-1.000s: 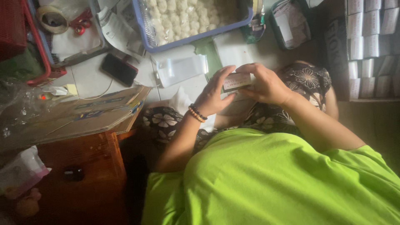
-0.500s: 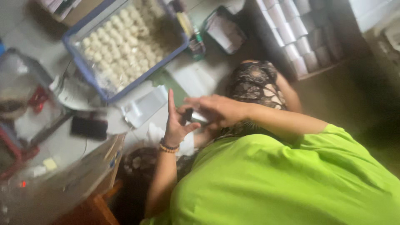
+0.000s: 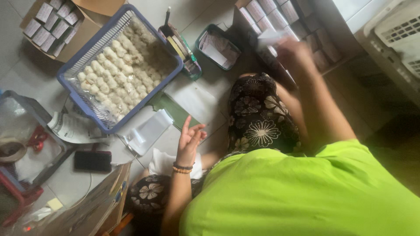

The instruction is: The person sits on the floor and repeatedly wraps small white food items in green leaves, then places them into small white paper sleeves. The person handles the items one at a time and stacks the finished packages in a nearby box.

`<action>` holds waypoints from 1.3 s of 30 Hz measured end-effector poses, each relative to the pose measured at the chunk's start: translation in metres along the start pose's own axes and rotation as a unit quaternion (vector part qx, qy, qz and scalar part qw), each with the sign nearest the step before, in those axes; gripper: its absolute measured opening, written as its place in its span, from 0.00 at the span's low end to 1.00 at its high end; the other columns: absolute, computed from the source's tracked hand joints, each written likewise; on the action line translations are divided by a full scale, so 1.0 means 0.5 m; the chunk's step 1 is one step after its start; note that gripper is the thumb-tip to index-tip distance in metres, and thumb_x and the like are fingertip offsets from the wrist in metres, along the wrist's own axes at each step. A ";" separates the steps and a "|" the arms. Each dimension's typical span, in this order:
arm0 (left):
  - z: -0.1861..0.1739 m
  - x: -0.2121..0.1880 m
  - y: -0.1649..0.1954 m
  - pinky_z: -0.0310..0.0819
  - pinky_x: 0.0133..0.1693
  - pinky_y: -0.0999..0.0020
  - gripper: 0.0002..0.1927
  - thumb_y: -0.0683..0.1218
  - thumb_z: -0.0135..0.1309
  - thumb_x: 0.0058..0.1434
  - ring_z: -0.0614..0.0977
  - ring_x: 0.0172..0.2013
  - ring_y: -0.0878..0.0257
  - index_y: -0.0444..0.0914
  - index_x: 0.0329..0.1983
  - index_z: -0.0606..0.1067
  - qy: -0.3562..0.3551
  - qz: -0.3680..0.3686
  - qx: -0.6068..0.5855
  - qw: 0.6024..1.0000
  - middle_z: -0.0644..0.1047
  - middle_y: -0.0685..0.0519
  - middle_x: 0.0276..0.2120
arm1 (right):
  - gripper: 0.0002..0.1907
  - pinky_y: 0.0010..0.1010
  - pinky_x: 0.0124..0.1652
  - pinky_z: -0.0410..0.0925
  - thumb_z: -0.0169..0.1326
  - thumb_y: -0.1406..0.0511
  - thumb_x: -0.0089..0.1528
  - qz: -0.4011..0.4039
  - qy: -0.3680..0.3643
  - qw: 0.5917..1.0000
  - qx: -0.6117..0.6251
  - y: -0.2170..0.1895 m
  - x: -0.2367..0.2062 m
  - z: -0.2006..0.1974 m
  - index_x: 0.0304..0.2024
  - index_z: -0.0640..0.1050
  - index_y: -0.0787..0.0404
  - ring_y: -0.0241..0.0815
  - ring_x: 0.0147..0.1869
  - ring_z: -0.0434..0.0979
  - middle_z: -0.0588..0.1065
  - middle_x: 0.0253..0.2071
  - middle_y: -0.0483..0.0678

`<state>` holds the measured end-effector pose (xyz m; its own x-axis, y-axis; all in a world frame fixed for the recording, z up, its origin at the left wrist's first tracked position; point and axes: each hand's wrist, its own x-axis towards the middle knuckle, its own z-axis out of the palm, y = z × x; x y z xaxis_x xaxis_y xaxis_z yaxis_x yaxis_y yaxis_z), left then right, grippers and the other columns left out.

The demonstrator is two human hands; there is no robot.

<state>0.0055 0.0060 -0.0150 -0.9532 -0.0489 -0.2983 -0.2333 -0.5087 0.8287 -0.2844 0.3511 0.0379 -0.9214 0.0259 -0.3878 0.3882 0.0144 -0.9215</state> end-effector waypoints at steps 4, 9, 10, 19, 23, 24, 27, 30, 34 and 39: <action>-0.057 -0.010 -0.031 0.74 0.53 0.63 0.36 0.42 0.52 0.68 0.77 0.46 0.62 0.37 0.76 0.53 0.109 0.002 -0.030 0.994 0.74 0.46 0.52 | 0.12 0.28 0.34 0.77 0.51 0.75 0.62 0.085 0.175 0.941 0.277 -0.002 0.167 -0.106 0.48 0.76 0.77 0.40 0.34 0.79 0.77 0.37 0.58; -0.120 -0.018 -0.057 0.74 0.51 0.63 0.29 0.41 0.52 0.68 0.77 0.44 0.62 0.37 0.72 0.60 0.207 0.021 -0.069 0.976 0.74 0.47 0.50 | 0.07 0.30 0.30 0.72 0.52 0.70 0.65 0.175 0.179 0.930 0.271 0.022 0.228 -0.110 0.43 0.76 0.69 0.41 0.31 0.75 0.74 0.33 0.55; -0.127 -0.019 -0.060 0.74 0.51 0.64 0.29 0.41 0.52 0.68 0.76 0.44 0.62 0.37 0.71 0.60 0.208 0.021 -0.071 0.975 0.75 0.47 0.50 | 0.07 0.30 0.32 0.74 0.55 0.70 0.65 0.188 0.191 0.927 0.260 0.023 0.229 -0.106 0.43 0.78 0.69 0.41 0.33 0.77 0.75 0.34 0.55; -0.132 -0.002 -0.075 0.75 0.49 0.64 0.28 0.42 0.54 0.66 0.77 0.42 0.63 0.36 0.69 0.64 0.248 0.025 -0.115 0.961 0.76 0.48 0.48 | 0.13 0.32 0.42 0.74 0.59 0.55 0.64 -0.306 0.275 0.859 -0.306 0.024 0.146 -0.006 0.42 0.81 0.56 0.41 0.43 0.83 0.80 0.39 0.46; -0.130 0.009 -0.071 0.76 0.48 0.65 0.27 0.42 0.55 0.65 0.78 0.42 0.63 0.35 0.67 0.65 0.258 0.031 -0.130 0.957 0.77 0.49 0.47 | 0.11 0.36 0.44 0.74 0.63 0.60 0.62 -0.271 -0.183 0.892 -0.313 0.111 0.029 0.255 0.43 0.84 0.58 0.45 0.42 0.83 0.82 0.42 0.50; -0.130 0.009 -0.070 0.76 0.48 0.66 0.27 0.42 0.55 0.65 0.79 0.43 0.63 0.35 0.67 0.66 0.258 0.032 -0.129 0.957 0.77 0.50 0.47 | 0.10 0.37 0.45 0.75 0.63 0.61 0.62 -0.224 -0.263 0.864 -0.366 0.132 0.003 0.320 0.43 0.84 0.59 0.47 0.42 0.83 0.83 0.43 0.51; -0.127 0.006 -0.065 0.77 0.48 0.67 0.26 0.42 0.56 0.65 0.79 0.42 0.64 0.36 0.66 0.67 0.270 0.032 -0.125 0.954 0.77 0.50 0.46 | 0.21 0.43 0.46 0.73 0.70 0.60 0.53 -0.253 -0.240 0.835 -0.425 0.163 -0.042 0.463 0.43 0.82 0.66 0.56 0.44 0.81 0.80 0.44 0.59; -0.122 0.004 -0.060 0.76 0.44 0.68 0.26 0.42 0.57 0.63 0.79 0.40 0.64 0.36 0.64 0.69 0.293 0.022 -0.125 0.948 0.79 0.49 0.45 | 0.17 0.47 0.42 0.71 0.67 0.57 0.49 -0.181 -0.132 0.828 -0.513 0.178 -0.055 0.532 0.35 0.85 0.62 0.64 0.48 0.77 0.76 0.45 0.64; -0.117 0.005 -0.050 0.76 0.43 0.70 0.26 0.42 0.60 0.60 0.80 0.39 0.65 0.36 0.63 0.70 0.301 0.023 -0.120 0.946 0.78 0.52 0.43 | 0.13 0.48 0.48 0.72 0.59 0.59 0.55 -0.139 -0.121 0.842 -0.506 0.209 -0.047 0.552 0.36 0.83 0.62 0.61 0.47 0.80 0.80 0.39 0.60; -0.117 0.018 -0.045 0.75 0.43 0.72 0.26 0.42 0.61 0.61 0.79 0.39 0.65 0.36 0.63 0.71 0.289 0.023 -0.130 0.948 0.78 0.53 0.41 | 0.10 0.49 0.51 0.72 0.56 0.63 0.62 -0.365 -0.108 0.757 -0.531 0.227 -0.041 0.525 0.31 0.84 0.60 0.63 0.49 0.79 0.80 0.36 0.59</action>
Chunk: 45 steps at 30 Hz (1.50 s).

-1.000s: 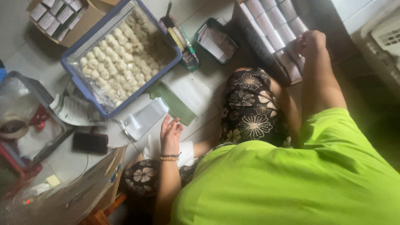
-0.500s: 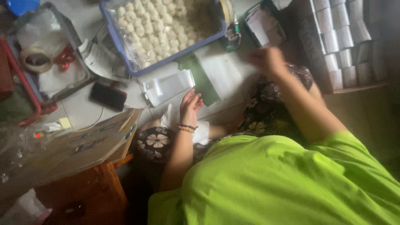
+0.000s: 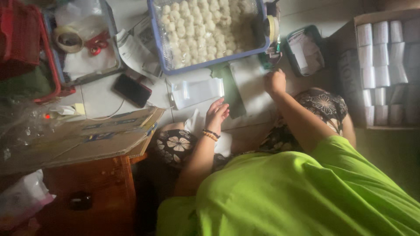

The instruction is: The person sits on the floor and repeatedly wraps small white food items in green leaves, then places them into small white paper sleeves. The person handles the items one at a time and stacks the finished packages in a nearby box.

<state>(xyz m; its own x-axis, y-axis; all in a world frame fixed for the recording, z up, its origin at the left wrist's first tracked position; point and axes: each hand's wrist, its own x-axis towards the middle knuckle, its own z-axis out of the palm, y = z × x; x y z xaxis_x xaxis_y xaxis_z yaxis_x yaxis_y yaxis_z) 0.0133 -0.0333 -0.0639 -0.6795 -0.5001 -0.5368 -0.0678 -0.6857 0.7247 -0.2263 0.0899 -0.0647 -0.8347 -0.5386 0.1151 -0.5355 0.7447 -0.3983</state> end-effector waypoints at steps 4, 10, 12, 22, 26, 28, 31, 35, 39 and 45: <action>0.003 0.009 -0.008 0.76 0.43 0.72 0.26 0.42 0.61 0.61 0.79 0.39 0.65 0.36 0.63 0.71 -0.010 0.016 0.006 1.000 0.78 0.53 0.42 | 0.15 0.50 0.44 0.70 0.59 0.61 0.59 0.045 -0.045 0.996 0.060 -0.004 -0.009 -0.025 0.46 0.81 0.61 0.63 0.43 0.79 0.79 0.37 0.60; -0.010 0.015 -0.015 0.76 0.43 0.71 0.24 0.42 0.59 0.63 0.80 0.39 0.66 0.36 0.63 0.71 -0.015 0.021 0.017 1.000 0.79 0.51 0.44 | 0.08 0.42 0.47 0.73 0.52 0.67 0.65 -0.114 -0.086 0.984 0.103 -0.024 -0.019 -0.076 0.40 0.83 0.60 0.54 0.46 0.81 0.82 0.39 0.54; -0.010 0.020 -0.018 0.76 0.43 0.71 0.24 0.42 0.58 0.63 0.80 0.39 0.65 0.36 0.62 0.71 -0.017 0.015 0.008 1.000 0.79 0.51 0.45 | 0.13 0.36 0.44 0.74 0.49 0.66 0.68 0.010 -0.196 0.952 0.234 -0.017 -0.016 -0.089 0.50 0.81 0.61 0.49 0.43 0.83 0.82 0.40 0.56; -0.013 0.042 -0.037 0.76 0.42 0.72 0.23 0.42 0.60 0.62 0.80 0.38 0.66 0.36 0.60 0.72 -0.022 -0.003 0.012 1.000 0.78 0.52 0.43 | 0.14 0.33 0.56 0.70 0.49 0.70 0.70 0.245 -0.292 0.430 0.818 0.079 0.038 -0.067 0.56 0.70 0.70 0.42 0.51 0.77 0.77 0.47 0.54; -0.012 0.042 -0.034 0.74 0.40 0.72 0.23 0.41 0.60 0.61 0.78 0.35 0.67 0.35 0.59 0.72 -0.027 -0.011 0.002 1.000 0.78 0.53 0.40 | 0.10 0.32 0.46 0.72 0.50 0.69 0.67 0.166 -0.023 0.573 0.802 0.092 0.099 -0.123 0.50 0.75 0.65 0.40 0.43 0.77 0.75 0.41 0.48; -0.011 0.040 -0.031 0.73 0.39 0.72 0.24 0.41 0.61 0.60 0.77 0.35 0.67 0.34 0.59 0.72 -0.035 -0.014 -0.002 0.999 0.78 0.54 0.39 | 0.06 0.30 0.38 0.68 0.51 0.72 0.71 -0.034 0.139 0.641 0.754 0.063 0.149 -0.165 0.46 0.79 0.67 0.37 0.38 0.72 0.72 0.37 0.45; -0.010 0.040 -0.030 0.73 0.39 0.73 0.24 0.41 0.61 0.59 0.77 0.34 0.68 0.34 0.60 0.73 -0.044 -0.015 -0.008 0.999 0.77 0.55 0.39 | 0.12 0.42 0.42 0.75 0.56 0.77 0.67 -0.127 0.437 0.744 0.489 -0.005 0.257 -0.202 0.54 0.80 0.70 0.43 0.45 0.78 0.75 0.46 0.50; -0.013 0.049 -0.038 0.71 0.37 0.73 0.24 0.44 0.61 0.62 0.76 0.33 0.67 0.34 0.61 0.73 -0.040 -0.016 0.021 0.999 0.77 0.53 0.38 | 0.21 0.41 0.63 0.72 0.53 0.77 0.60 -0.221 0.315 0.806 0.449 -0.112 0.366 -0.129 0.54 0.81 0.59 0.51 0.62 0.77 0.76 0.59 0.53; -0.019 0.060 -0.047 0.72 0.39 0.72 0.25 0.46 0.60 0.63 0.76 0.35 0.67 0.35 0.61 0.71 -0.077 0.013 0.016 0.997 0.77 0.54 0.41 | 0.27 0.46 0.68 0.60 0.55 0.66 0.61 -0.335 0.195 0.913 -0.125 -0.159 0.387 -0.034 0.65 0.75 0.58 0.56 0.70 0.68 0.73 0.66 0.53; -0.023 0.062 -0.054 0.73 0.41 0.72 0.26 0.50 0.61 0.63 0.76 0.37 0.67 0.36 0.62 0.71 -0.067 -0.015 0.049 0.996 0.77 0.53 0.42 | 0.37 0.42 0.61 0.58 0.55 0.52 0.57 -0.206 0.128 0.930 -0.278 -0.197 0.378 0.060 0.62 0.68 0.70 0.54 0.62 0.69 0.74 0.56 0.61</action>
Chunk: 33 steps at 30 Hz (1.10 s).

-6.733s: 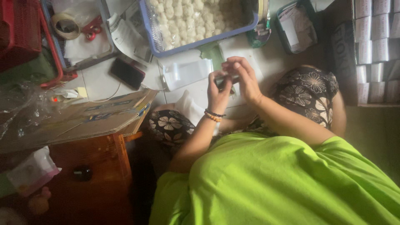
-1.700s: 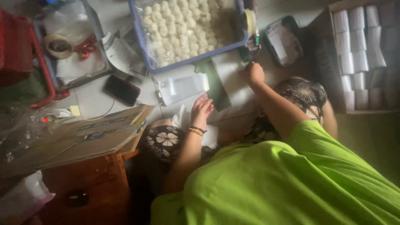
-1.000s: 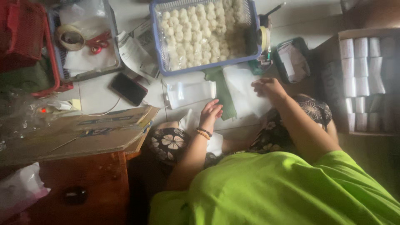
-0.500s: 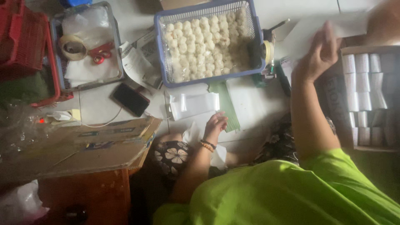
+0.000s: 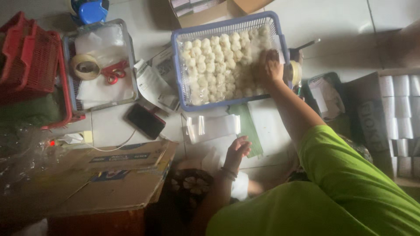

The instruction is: The person sits on the floor and repeatedly wraps small white food items in green leaves, then places them into small white paper sleeves. The person handles the items one at a time and stacks the finished packages in a nearby box.

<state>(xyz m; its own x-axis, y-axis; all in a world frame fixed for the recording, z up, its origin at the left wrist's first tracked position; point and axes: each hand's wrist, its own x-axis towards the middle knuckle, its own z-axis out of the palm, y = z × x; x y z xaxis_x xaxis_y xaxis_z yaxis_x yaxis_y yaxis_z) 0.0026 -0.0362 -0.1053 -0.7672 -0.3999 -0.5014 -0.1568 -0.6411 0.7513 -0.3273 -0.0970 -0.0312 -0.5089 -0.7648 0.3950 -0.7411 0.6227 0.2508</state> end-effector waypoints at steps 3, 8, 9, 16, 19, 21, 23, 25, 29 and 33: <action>0.003 -0.003 -0.004 0.73 0.42 0.73 0.27 0.50 0.61 0.61 0.78 0.39 0.68 0.36 0.61 0.71 0.006 -0.017 0.022 1.000 0.78 0.55 0.43 | 0.38 0.41 0.59 0.59 0.58 0.53 0.57 0.020 0.004 0.996 0.084 0.000 0.002 0.010 0.62 0.69 0.72 0.55 0.59 0.70 0.75 0.51 0.61; 0.000 -0.001 -0.016 0.71 0.40 0.73 0.27 0.51 0.60 0.62 0.76 0.36 0.68 0.35 0.61 0.72 0.000 -0.008 0.028 1.000 0.78 0.54 0.42 | 0.18 0.43 0.61 0.63 0.57 0.61 0.61 0.058 -0.192 0.972 0.123 0.018 0.035 0.018 0.49 0.75 0.64 0.53 0.58 0.75 0.78 0.46 0.57; -0.001 0.002 -0.018 0.70 0.40 0.72 0.27 0.51 0.60 0.62 0.75 0.36 0.68 0.35 0.61 0.72 -0.004 -0.004 0.030 1.000 0.78 0.53 0.42 | 0.21 0.41 0.60 0.63 0.60 0.60 0.56 0.057 -0.233 0.963 0.121 0.021 0.040 0.023 0.48 0.76 0.64 0.53 0.56 0.76 0.79 0.44 0.57; -0.009 0.003 -0.027 0.70 0.40 0.73 0.27 0.51 0.60 0.63 0.76 0.38 0.68 0.35 0.62 0.71 -0.016 -0.007 0.014 1.000 0.78 0.54 0.42 | 0.17 0.41 0.41 0.71 0.59 0.58 0.56 0.059 -0.198 0.973 0.102 0.013 0.028 0.058 0.44 0.80 0.61 0.52 0.44 0.82 0.81 0.38 0.54; -0.009 0.005 -0.021 0.71 0.41 0.73 0.27 0.51 0.60 0.63 0.76 0.38 0.68 0.35 0.62 0.71 -0.015 -0.015 0.013 1.000 0.78 0.55 0.43 | 0.21 0.40 0.38 0.73 0.60 0.54 0.58 0.074 -0.275 0.951 0.118 0.009 0.018 0.042 0.45 0.79 0.62 0.51 0.42 0.83 0.81 0.38 0.54; -0.006 0.005 -0.017 0.70 0.40 0.72 0.28 0.51 0.60 0.62 0.76 0.37 0.67 0.35 0.62 0.71 -0.012 -0.019 0.010 1.000 0.78 0.54 0.42 | 0.23 0.39 0.36 0.74 0.61 0.51 0.58 0.046 -0.221 0.967 0.117 0.007 0.010 0.023 0.45 0.79 0.62 0.50 0.42 0.83 0.81 0.38 0.53; -0.004 0.006 -0.013 0.70 0.40 0.73 0.27 0.50 0.60 0.62 0.76 0.37 0.67 0.35 0.62 0.71 -0.024 0.002 0.010 1.000 0.78 0.53 0.43 | 0.22 0.38 0.36 0.74 0.58 0.49 0.63 0.002 -0.245 0.965 0.089 0.008 0.003 0.009 0.46 0.80 0.60 0.49 0.43 0.84 0.81 0.40 0.52; -0.004 0.000 -0.011 0.70 0.40 0.73 0.27 0.49 0.59 0.62 0.76 0.37 0.67 0.35 0.62 0.71 -0.017 -0.004 0.011 1.000 0.79 0.53 0.43 | 0.20 0.37 0.42 0.74 0.59 0.48 0.63 -0.051 -0.361 0.930 0.052 0.024 0.008 0.005 0.45 0.82 0.54 0.47 0.49 0.83 0.81 0.44 0.49; -0.009 -0.001 0.004 0.72 0.41 0.71 0.26 0.48 0.60 0.62 0.77 0.38 0.67 0.35 0.62 0.72 0.005 -0.013 -0.002 1.000 0.78 0.53 0.43 | 0.17 0.35 0.44 0.75 0.55 0.62 0.62 -0.326 -0.235 0.914 -0.048 0.075 0.019 -0.007 0.55 0.77 0.49 0.45 0.54 0.80 0.78 0.51 0.44; 0.000 -0.007 0.019 0.73 0.42 0.71 0.26 0.48 0.61 0.62 0.78 0.38 0.64 0.35 0.63 0.73 0.041 0.069 0.069 0.994 0.79 0.49 0.42 | 0.15 0.34 0.55 0.75 0.50 0.69 0.69 -0.021 -0.324 0.756 0.569 0.140 -0.027 -0.067 0.57 0.77 0.59 0.45 0.60 0.81 0.80 0.54 0.47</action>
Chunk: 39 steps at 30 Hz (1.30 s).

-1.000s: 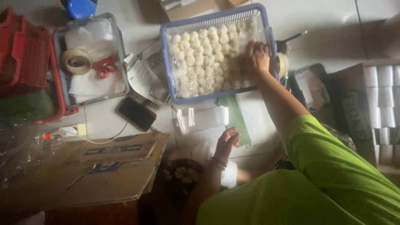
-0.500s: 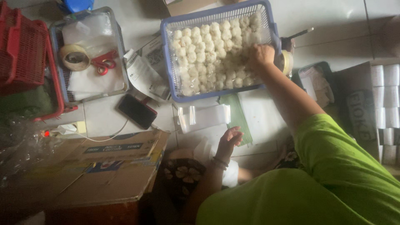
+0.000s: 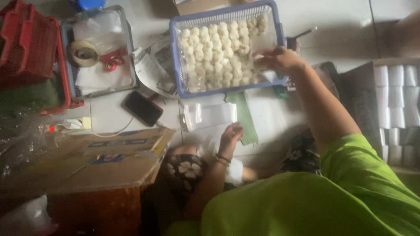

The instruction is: The person sits on the floor and repeatedly wraps small white food items in green leaves, then places them into small white paper sleeves. The person handles the items one at a time and stacks the finished packages in a nearby box.

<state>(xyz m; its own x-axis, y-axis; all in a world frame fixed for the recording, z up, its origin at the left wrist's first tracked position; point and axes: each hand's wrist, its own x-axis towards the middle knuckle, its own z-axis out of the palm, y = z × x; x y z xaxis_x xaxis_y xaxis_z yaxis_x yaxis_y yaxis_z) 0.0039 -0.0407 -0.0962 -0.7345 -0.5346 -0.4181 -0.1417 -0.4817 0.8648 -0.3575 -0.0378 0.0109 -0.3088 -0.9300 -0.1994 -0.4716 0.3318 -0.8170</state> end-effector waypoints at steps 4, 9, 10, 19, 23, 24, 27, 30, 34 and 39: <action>0.024 -0.016 0.049 0.73 0.50 0.71 0.28 0.50 0.60 0.64 0.78 0.49 0.65 0.34 0.63 0.70 0.029 0.114 0.010 0.993 0.77 0.52 0.52 | 0.20 0.38 0.58 0.73 0.54 0.70 0.68 -0.017 -0.024 0.887 0.461 -0.071 -0.150 0.060 0.63 0.73 0.66 0.47 0.56 0.79 0.78 0.54 0.52; 0.061 -0.013 0.147 0.58 0.65 0.68 0.36 0.58 0.55 0.70 0.68 0.64 0.63 0.33 0.73 0.62 -0.063 0.213 -0.021 0.975 0.69 0.51 0.66 | 0.25 0.38 0.61 0.70 0.58 0.69 0.65 -0.053 -0.067 0.841 0.534 -0.160 -0.275 0.129 0.65 0.72 0.63 0.42 0.59 0.78 0.77 0.55 0.48; 0.067 -0.016 0.163 0.54 0.69 0.68 0.38 0.60 0.54 0.70 0.65 0.69 0.63 0.34 0.75 0.60 -0.076 0.240 -0.021 0.968 0.67 0.51 0.69 | 0.25 0.38 0.63 0.68 0.59 0.69 0.65 -0.076 -0.073 0.841 0.530 -0.169 -0.290 0.133 0.65 0.71 0.64 0.42 0.60 0.77 0.77 0.56 0.47; 0.068 -0.112 0.264 0.76 0.57 0.59 0.34 0.60 0.61 0.61 0.84 0.50 0.54 0.32 0.63 0.79 -0.090 0.123 0.284 0.946 0.86 0.40 0.48 | 0.21 0.38 0.58 0.70 0.58 0.69 0.66 -0.088 -0.070 0.867 0.485 -0.184 -0.366 0.113 0.61 0.72 0.64 0.44 0.54 0.80 0.80 0.49 0.52; 0.064 -0.119 0.287 0.59 0.64 0.57 0.39 0.55 0.64 0.61 0.76 0.58 0.59 0.31 0.68 0.66 -0.032 0.387 0.349 0.853 0.78 0.47 0.55 | 0.21 0.34 0.53 0.72 0.59 0.68 0.66 -0.092 -0.052 0.884 0.456 -0.202 -0.374 0.108 0.60 0.72 0.62 0.41 0.53 0.80 0.79 0.49 0.50; 0.061 -0.111 0.287 0.62 0.63 0.62 0.39 0.55 0.63 0.63 0.75 0.59 0.61 0.31 0.70 0.63 -0.103 0.344 0.240 0.902 0.76 0.49 0.57 | 0.21 0.33 0.49 0.73 0.59 0.68 0.65 -0.081 -0.046 0.890 0.445 -0.206 -0.375 0.107 0.60 0.72 0.60 0.41 0.52 0.80 0.79 0.49 0.49; 0.057 -0.095 0.259 0.66 0.53 0.53 0.34 0.50 0.62 0.68 0.74 0.48 0.47 0.23 0.70 0.70 -0.125 0.106 0.059 0.985 0.75 0.36 0.49 | 0.21 0.31 0.43 0.74 0.58 0.67 0.65 -0.064 -0.045 0.899 0.432 -0.216 -0.379 0.106 0.60 0.71 0.59 0.39 0.50 0.80 0.79 0.48 0.47; 0.066 -0.084 0.220 0.66 0.61 0.52 0.27 0.47 0.58 0.76 0.74 0.55 0.50 0.21 0.67 0.68 -0.166 0.114 -0.102 0.974 0.74 0.37 0.54 | 0.21 0.31 0.44 0.75 0.58 0.67 0.64 -0.067 -0.041 0.895 0.439 -0.220 -0.381 0.108 0.60 0.71 0.58 0.39 0.51 0.80 0.80 0.48 0.46; 0.096 -0.092 0.193 0.68 0.66 0.50 0.30 0.52 0.48 0.73 0.72 0.65 0.52 0.35 0.73 0.60 -0.272 0.056 -0.328 0.903 0.68 0.45 0.67 | 0.22 0.32 0.58 0.72 0.60 0.69 0.67 -0.130 -0.049 0.891 0.432 -0.226 -0.377 0.114 0.62 0.71 0.62 0.41 0.56 0.79 0.79 0.51 0.49; 0.123 -0.100 0.194 0.67 0.67 0.48 0.27 0.54 0.43 0.75 0.71 0.67 0.48 0.35 0.71 0.62 -0.248 -0.008 -0.320 0.914 0.68 0.44 0.68 | 0.39 0.39 0.56 0.69 0.68 0.67 0.54 -0.179 0.134 0.963 0.153 -0.240 -0.378 0.136 0.63 0.64 0.67 0.47 0.58 0.73 0.73 0.53 0.53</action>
<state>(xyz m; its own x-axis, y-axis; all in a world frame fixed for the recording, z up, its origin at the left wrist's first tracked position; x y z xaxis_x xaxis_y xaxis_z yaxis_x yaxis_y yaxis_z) -0.0139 -0.0181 0.0255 -0.9686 -0.2208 -0.1141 0.1471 -0.8793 0.4531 -0.1862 0.0875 0.1097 -0.3933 -0.8882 0.2374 -0.3339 -0.1026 -0.9370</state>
